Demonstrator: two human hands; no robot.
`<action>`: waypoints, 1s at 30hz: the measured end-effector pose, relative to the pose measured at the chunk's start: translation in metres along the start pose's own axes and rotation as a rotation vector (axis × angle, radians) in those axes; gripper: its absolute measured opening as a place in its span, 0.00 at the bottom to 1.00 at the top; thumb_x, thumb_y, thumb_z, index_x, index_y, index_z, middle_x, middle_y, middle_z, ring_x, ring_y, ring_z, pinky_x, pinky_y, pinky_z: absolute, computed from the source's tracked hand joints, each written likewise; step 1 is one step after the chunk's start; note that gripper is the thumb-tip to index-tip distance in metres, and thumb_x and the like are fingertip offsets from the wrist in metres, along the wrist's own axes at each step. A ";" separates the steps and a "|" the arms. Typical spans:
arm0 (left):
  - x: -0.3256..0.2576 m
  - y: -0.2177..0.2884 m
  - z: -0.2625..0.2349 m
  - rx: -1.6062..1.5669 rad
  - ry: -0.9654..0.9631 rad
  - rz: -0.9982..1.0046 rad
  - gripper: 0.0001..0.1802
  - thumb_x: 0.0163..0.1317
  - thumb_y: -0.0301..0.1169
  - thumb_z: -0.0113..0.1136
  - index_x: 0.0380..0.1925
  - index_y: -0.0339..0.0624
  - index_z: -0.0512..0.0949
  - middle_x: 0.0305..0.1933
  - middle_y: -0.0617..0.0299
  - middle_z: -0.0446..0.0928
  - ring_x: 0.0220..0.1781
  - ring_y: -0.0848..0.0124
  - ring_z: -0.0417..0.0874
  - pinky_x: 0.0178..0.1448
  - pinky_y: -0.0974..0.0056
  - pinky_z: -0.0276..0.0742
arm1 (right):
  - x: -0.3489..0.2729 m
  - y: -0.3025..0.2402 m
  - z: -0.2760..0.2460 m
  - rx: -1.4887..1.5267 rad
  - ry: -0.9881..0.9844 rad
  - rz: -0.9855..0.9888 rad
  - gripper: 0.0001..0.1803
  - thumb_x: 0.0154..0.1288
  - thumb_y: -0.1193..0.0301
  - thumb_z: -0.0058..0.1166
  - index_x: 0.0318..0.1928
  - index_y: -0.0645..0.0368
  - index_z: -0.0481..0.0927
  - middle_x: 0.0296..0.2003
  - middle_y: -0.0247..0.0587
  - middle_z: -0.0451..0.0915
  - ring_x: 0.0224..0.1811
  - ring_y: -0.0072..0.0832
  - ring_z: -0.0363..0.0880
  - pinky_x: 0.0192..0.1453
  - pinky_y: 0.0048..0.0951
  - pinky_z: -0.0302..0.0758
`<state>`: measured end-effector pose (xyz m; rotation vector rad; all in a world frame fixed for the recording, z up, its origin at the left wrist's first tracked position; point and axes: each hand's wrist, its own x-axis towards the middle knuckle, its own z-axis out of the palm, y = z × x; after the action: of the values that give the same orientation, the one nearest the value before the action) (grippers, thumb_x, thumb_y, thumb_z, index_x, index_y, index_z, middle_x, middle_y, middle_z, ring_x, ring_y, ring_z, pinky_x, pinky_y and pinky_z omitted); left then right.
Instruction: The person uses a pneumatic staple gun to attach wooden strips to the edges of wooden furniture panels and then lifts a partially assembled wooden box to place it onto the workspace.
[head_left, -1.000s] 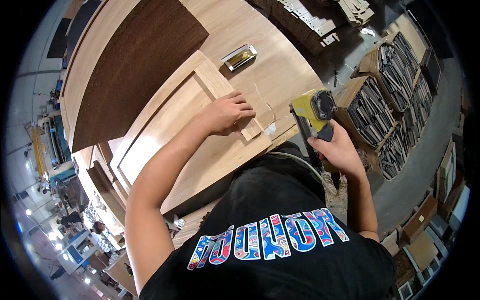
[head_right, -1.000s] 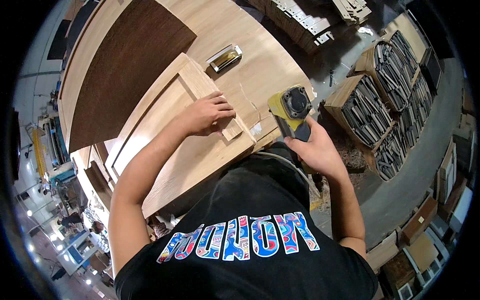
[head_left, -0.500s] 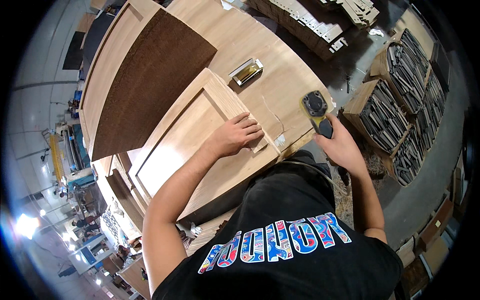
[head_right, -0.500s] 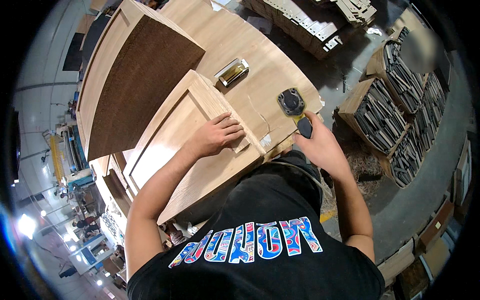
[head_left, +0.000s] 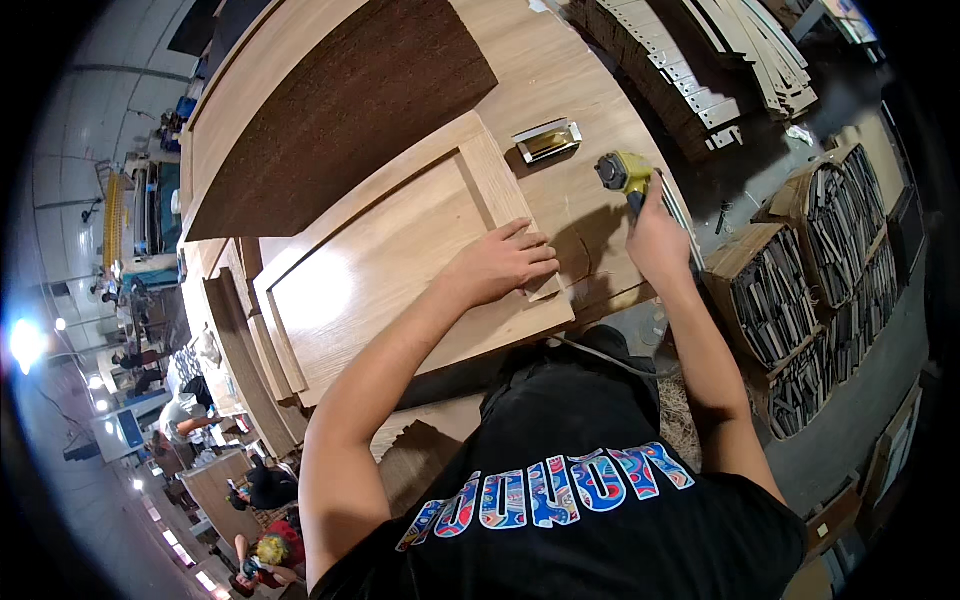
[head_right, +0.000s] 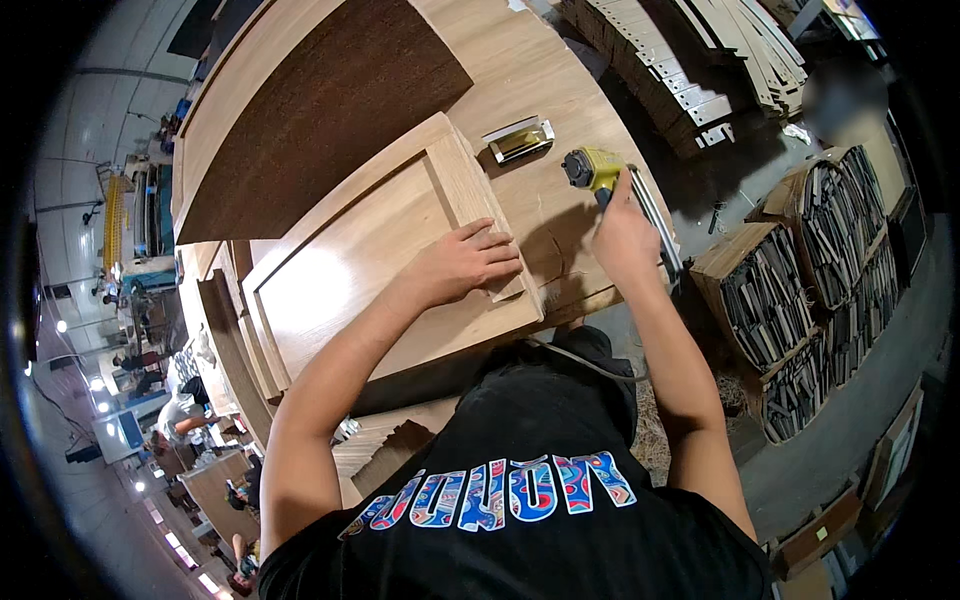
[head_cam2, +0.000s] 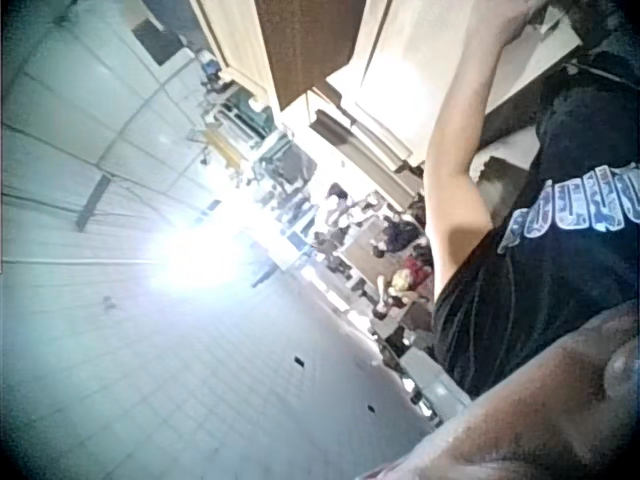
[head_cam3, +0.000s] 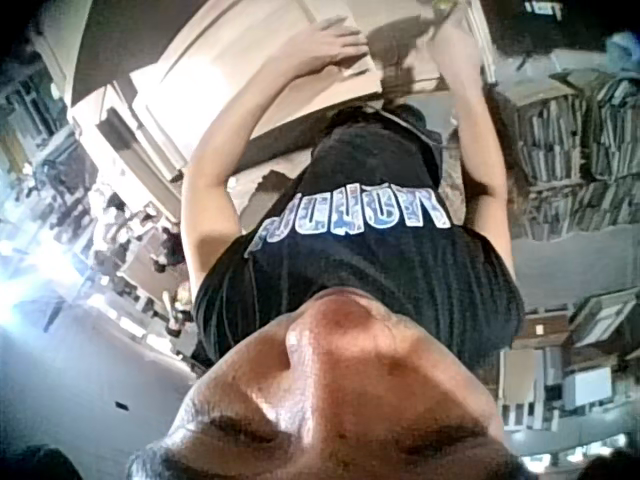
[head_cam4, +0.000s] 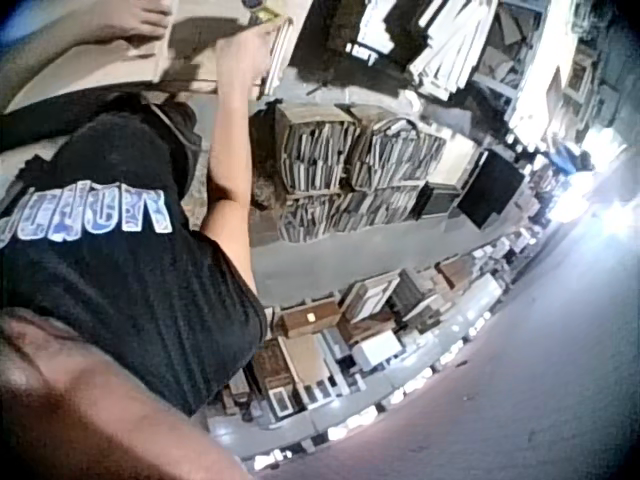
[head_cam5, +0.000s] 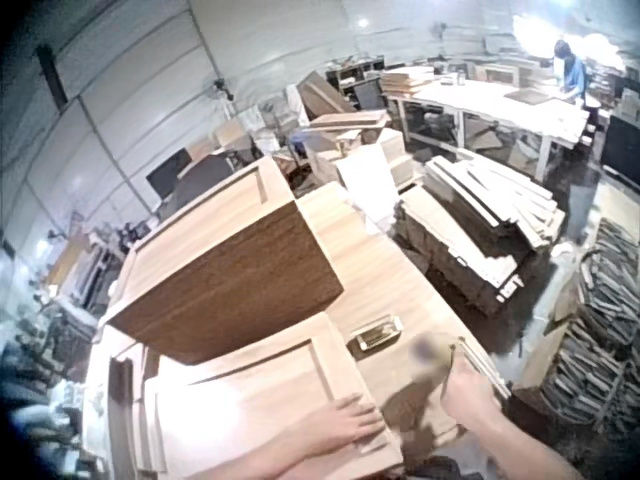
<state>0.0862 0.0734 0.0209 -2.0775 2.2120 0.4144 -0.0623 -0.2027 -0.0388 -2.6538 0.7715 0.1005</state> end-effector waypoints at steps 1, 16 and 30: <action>-0.001 0.002 0.001 0.008 0.008 -0.017 0.38 0.64 0.40 0.78 0.75 0.56 0.78 0.77 0.68 0.80 0.84 0.65 0.74 0.96 0.48 0.59 | 0.009 0.001 0.017 -0.060 0.037 -0.013 0.58 0.70 0.66 0.70 0.88 0.72 0.48 0.39 0.54 0.89 0.40 0.50 0.94 0.43 0.50 0.90; -0.038 -0.010 0.048 -0.347 0.531 -0.488 0.41 0.78 0.52 0.68 0.84 0.46 0.69 0.85 0.50 0.71 0.88 0.45 0.66 0.92 0.41 0.58 | -0.009 -0.033 0.091 0.348 0.331 0.064 0.41 0.76 0.62 0.69 0.81 0.63 0.67 0.68 0.66 0.74 0.72 0.63 0.73 0.80 0.59 0.69; -0.035 0.002 0.087 -0.197 0.553 -0.852 0.34 0.84 0.31 0.55 0.84 0.30 0.63 0.84 0.35 0.69 0.84 0.37 0.69 0.88 0.38 0.63 | -0.056 -0.131 0.069 0.659 0.063 -0.183 0.47 0.71 0.60 0.70 0.80 0.77 0.67 0.79 0.72 0.72 0.82 0.59 0.73 0.88 0.48 0.68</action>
<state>0.0758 0.1291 -0.0536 -3.2482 1.2295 -0.0344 -0.0382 -0.0468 -0.0497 -2.0851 0.4669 -0.2459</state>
